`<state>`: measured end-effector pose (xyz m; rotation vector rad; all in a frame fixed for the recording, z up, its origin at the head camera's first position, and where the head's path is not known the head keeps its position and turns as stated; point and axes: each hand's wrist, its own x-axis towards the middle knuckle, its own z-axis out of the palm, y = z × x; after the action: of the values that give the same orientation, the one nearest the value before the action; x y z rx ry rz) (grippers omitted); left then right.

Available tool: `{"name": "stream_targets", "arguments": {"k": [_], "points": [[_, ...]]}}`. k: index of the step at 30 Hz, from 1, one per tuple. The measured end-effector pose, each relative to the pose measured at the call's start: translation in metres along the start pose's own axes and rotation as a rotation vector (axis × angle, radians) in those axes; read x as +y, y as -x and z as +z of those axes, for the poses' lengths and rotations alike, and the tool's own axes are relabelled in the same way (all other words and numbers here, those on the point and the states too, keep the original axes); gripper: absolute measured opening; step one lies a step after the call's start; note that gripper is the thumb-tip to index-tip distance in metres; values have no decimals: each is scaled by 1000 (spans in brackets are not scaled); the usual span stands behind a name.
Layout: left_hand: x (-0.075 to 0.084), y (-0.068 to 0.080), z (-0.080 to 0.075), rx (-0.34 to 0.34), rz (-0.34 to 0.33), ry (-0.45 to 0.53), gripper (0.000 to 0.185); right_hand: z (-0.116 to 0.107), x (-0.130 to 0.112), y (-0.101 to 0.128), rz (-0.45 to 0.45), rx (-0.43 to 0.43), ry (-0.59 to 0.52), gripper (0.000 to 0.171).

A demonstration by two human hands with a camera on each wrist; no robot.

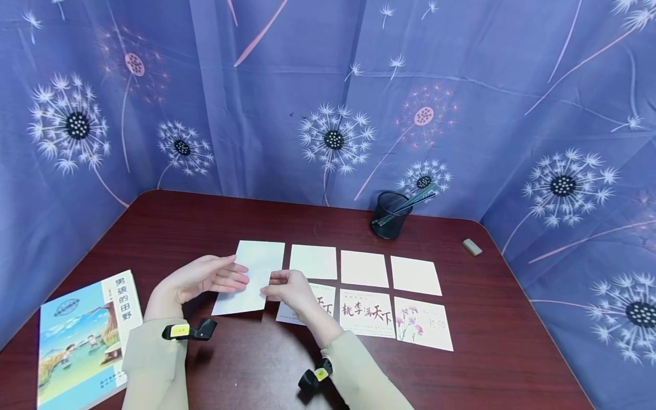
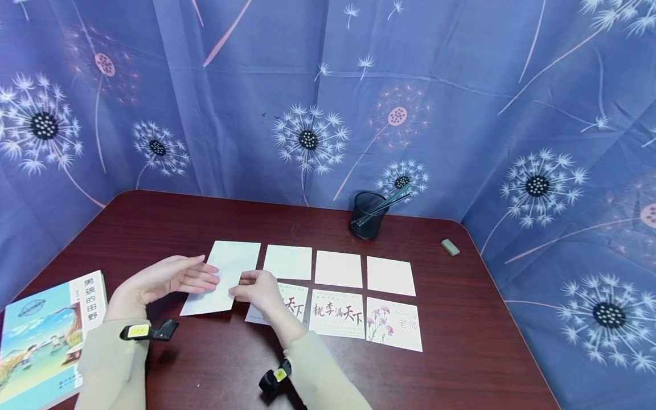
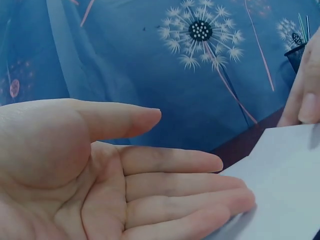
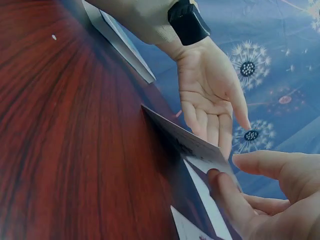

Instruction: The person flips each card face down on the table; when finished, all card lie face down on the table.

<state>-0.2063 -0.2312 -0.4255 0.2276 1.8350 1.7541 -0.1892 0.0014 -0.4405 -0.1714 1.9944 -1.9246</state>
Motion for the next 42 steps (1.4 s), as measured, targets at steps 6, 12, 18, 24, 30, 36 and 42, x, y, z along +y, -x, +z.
{"name": "stream_targets", "arguments": {"k": [6, 12, 18, 24, 30, 36, 42], "points": [[-7, -2, -3, 18, -30, -14, 57, -8, 4, 2, 19, -39, 39, 43], [-11, -6, -3, 18, -41, -13, 56, -12, 5, 3, 56, -21, 56, 39], [-15, -6, -3, 22, -49, -6, 56, -15, 6, 4, 58, -17, 95, 36], [-16, -7, -4, 24, -52, -7, 56, -18, 8, 4, 47, -23, 131, 35], [-15, -6, -4, 23, -53, -12, 56, -20, 3, 6, 41, -21, 171, 35], [-11, -6, -2, 29, -47, -27, 55, -27, 0, 6, 22, -39, 189, 38], [-4, -12, 8, 17, -27, -14, 53, -44, -3, 11, -4, -9, 245, 40]]}}
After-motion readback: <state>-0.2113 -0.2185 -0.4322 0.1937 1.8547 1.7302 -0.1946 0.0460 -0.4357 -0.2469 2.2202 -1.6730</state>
